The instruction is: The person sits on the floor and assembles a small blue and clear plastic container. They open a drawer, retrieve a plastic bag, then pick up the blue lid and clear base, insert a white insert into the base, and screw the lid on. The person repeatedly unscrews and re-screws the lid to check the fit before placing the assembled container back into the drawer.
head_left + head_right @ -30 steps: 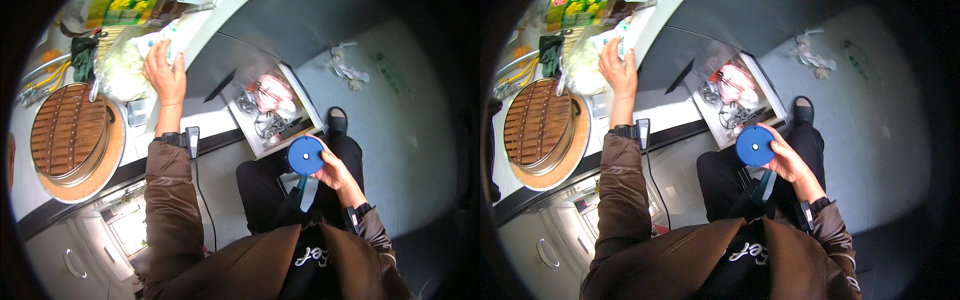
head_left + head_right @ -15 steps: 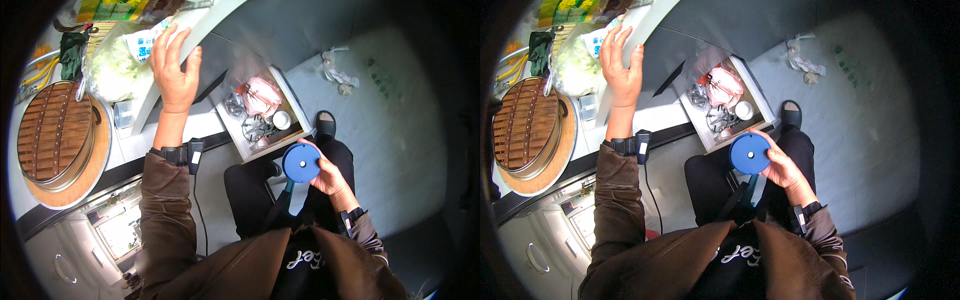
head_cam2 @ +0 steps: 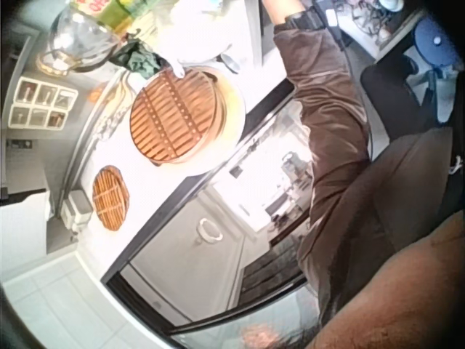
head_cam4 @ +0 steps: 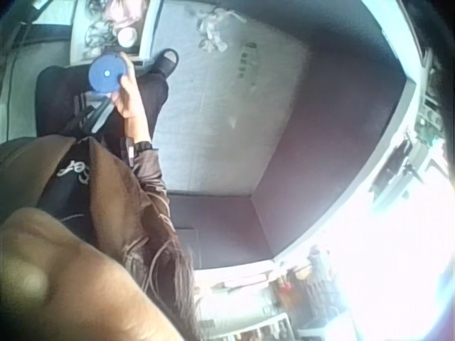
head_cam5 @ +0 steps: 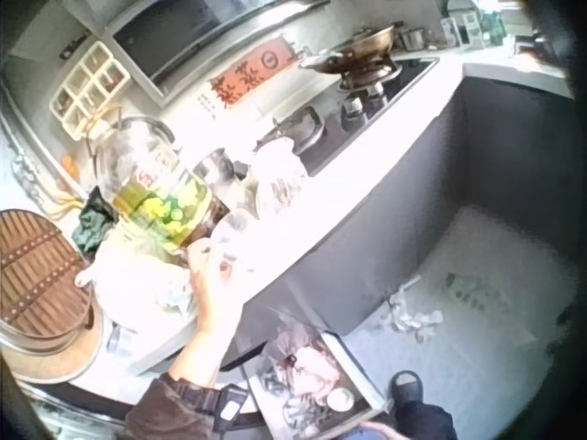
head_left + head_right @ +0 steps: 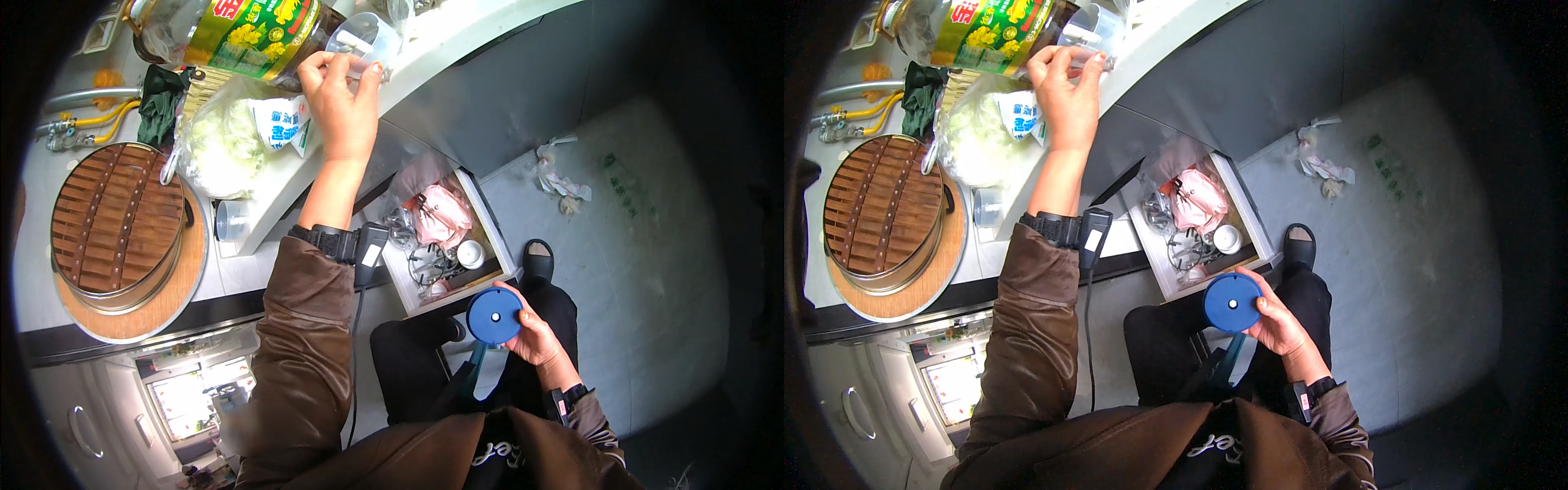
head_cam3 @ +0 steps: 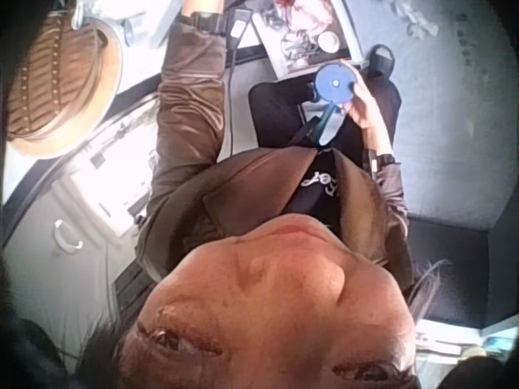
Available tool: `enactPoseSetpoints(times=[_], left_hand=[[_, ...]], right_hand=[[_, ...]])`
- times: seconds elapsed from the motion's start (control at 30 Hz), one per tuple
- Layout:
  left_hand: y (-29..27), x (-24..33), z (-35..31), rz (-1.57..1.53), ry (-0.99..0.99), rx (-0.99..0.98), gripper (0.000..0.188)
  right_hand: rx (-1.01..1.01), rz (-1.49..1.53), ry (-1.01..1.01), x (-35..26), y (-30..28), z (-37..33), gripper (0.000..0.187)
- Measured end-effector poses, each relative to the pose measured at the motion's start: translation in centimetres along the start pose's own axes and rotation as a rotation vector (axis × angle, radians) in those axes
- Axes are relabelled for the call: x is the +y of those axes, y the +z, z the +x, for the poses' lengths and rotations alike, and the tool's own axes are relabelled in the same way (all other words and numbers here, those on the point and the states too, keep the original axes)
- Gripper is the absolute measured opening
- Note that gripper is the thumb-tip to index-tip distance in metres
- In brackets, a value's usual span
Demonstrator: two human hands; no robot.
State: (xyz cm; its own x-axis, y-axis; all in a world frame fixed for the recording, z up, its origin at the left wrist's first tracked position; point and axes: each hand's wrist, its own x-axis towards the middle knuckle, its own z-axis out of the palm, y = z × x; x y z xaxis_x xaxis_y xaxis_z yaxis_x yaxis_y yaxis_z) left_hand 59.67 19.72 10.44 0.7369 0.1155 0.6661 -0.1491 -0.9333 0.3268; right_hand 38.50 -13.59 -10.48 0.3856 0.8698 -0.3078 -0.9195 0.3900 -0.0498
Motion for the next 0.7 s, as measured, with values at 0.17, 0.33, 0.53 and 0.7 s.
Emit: enactPoseSetpoints(times=[0.17, 0.33, 0.53, 0.7], left_hand=[[-6.3, 2.4, -4.8, -0.043, 0.066, -0.063, 0.022], [-12.2, 8.0, -15.2, -0.282, -0.133, -0.373, 0.024], [-15.6, 13.5, -27.1, -0.483, -0.252, -0.559, 0.026], [-17.8, 15.7, -32.2, -0.556, -0.254, -0.559, 0.033]], right_hand=[[-0.042, 0.021, -0.034, 0.4, -0.7, 0.2, 0.092], [-0.007, 0.015, -0.157, 1.0, -0.9, 0.4, 0.087], [-0.057, 0.04, -0.369, 1.0, 2.9, -2.4, 0.087], [-0.005, -0.087, -0.407, 3.8, 7.9, -5.1, 0.085]])
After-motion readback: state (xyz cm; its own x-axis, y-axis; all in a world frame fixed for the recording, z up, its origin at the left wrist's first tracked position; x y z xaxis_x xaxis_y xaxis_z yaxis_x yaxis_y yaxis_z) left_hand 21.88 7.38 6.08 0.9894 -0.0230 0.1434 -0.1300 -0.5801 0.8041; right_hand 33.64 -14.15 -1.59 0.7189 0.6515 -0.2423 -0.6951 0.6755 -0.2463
